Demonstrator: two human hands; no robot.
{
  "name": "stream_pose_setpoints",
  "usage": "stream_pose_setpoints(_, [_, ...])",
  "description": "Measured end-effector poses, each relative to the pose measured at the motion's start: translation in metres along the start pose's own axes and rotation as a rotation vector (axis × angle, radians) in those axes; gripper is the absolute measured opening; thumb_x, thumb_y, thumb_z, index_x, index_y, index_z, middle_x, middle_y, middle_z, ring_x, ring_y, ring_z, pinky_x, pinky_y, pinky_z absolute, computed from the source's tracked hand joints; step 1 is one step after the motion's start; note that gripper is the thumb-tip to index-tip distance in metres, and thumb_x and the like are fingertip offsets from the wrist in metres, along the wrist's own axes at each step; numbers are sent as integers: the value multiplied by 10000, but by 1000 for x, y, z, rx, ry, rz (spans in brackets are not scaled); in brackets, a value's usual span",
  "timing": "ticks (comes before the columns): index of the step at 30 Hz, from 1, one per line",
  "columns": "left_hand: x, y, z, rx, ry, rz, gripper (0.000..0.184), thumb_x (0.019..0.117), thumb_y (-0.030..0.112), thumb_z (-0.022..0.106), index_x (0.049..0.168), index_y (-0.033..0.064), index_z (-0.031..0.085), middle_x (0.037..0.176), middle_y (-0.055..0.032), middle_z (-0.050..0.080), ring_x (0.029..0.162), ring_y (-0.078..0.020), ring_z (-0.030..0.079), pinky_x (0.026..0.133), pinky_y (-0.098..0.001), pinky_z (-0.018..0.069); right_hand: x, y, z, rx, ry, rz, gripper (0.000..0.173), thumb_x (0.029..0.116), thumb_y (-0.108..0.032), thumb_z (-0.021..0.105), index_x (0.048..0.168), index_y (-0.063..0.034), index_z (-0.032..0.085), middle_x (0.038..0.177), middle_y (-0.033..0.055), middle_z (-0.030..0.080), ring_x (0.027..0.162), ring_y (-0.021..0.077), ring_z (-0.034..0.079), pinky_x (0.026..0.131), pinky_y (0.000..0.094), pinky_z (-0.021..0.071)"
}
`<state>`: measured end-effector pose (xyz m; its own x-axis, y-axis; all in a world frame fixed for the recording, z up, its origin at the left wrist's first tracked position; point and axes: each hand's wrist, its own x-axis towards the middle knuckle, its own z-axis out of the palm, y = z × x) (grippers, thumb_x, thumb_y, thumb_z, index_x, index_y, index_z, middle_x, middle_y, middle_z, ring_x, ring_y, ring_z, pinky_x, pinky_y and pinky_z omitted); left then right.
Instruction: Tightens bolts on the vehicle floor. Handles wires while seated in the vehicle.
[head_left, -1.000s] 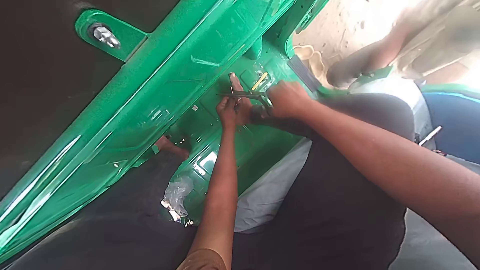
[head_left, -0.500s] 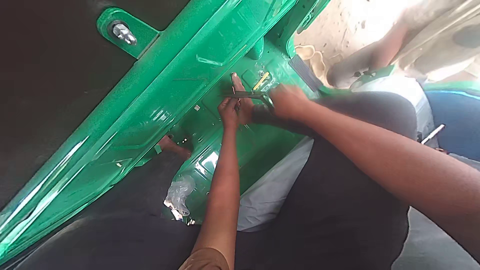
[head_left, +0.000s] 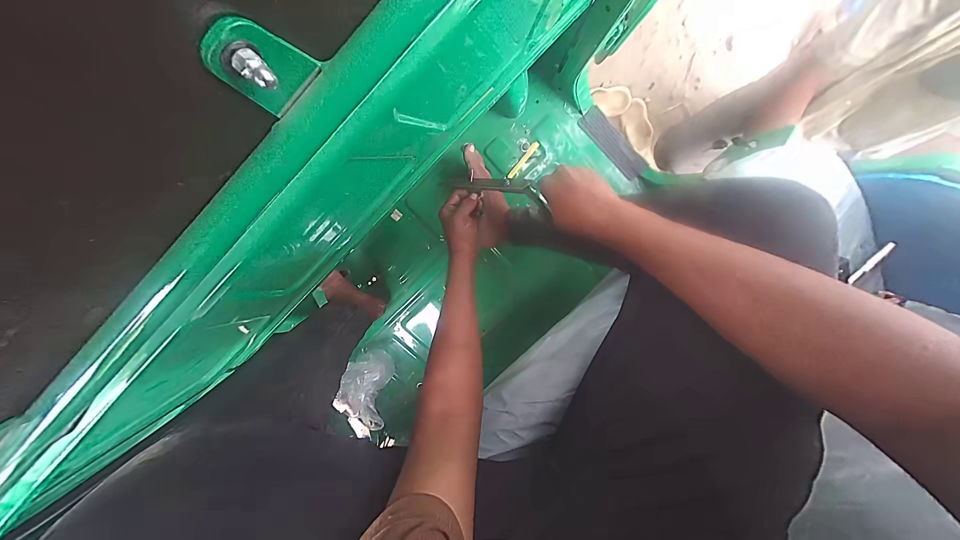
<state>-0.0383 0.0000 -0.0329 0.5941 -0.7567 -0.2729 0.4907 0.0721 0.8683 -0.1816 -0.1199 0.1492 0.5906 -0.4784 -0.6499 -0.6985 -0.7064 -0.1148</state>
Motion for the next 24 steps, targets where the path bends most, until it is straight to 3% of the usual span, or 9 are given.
stream_pose_setpoints(2, [-1, 3, 0, 47, -38, 4, 77, 972, 125, 632, 910, 81, 620, 780, 10, 612, 710, -93, 590, 690, -282, 536, 0, 0, 0, -6, 0, 1, 125, 955, -124, 644, 966, 1, 639, 955, 227, 644, 928, 441, 667, 685, 590, 539])
stream_pose_setpoints(5, [1, 5, 5, 178, 21, 28, 168, 930, 159, 753, 891, 56, 627, 746, 0, 602, 641, -88, 553, 620, -265, 499, -1, -1, 0, -6, -11, 15, 117, 965, -115, 621, 983, -3, 646, 972, 230, 646, 934, 442, 667, 689, 598, 540])
stream_pose_setpoints(13, [0, 5, 5, 164, 82, 15, 193, 912, 159, 779, 856, 63, 621, 743, -7, 607, 647, -88, 553, 619, -256, 488, 1, -2, 2, 20, -11, 21, 173, 964, -195, 637, 971, -22, 638, 952, 223, 648, 917, 441, 668, 676, 610, 532])
stream_pose_setpoints(15, [-1, 3, 6, 207, 133, 28, 263, 892, 161, 802, 789, 90, 570, 684, 13, 547, 604, -85, 515, 593, -258, 477, 1, -1, 5, 26, 11, 15, 200, 967, -221, 635, 945, -22, 639, 920, 214, 649, 885, 432, 673, 656, 601, 532])
stream_pose_setpoints(17, [-2, 0, 11, 275, 215, 72, 412, 854, 160, 835, 703, 145, 452, 604, 60, 406, 531, -54, 403, 527, -236, 391, 2, 0, 8, 45, 16, 21, 219, 966, -230, 642, 941, -12, 638, 928, 221, 649, 892, 436, 672, 660, 606, 533])
stream_pose_setpoints(24, [-10, -9, -22, 189, 300, 113, 384, 867, 142, 822, 763, 153, 453, 641, 55, 423, 561, -60, 422, 550, -231, 413, 0, 6, -3, 256, 5, 171, 215, 901, -216, 709, 909, -16, 631, 953, 209, 632, 910, 403, 657, 692, 607, 534])
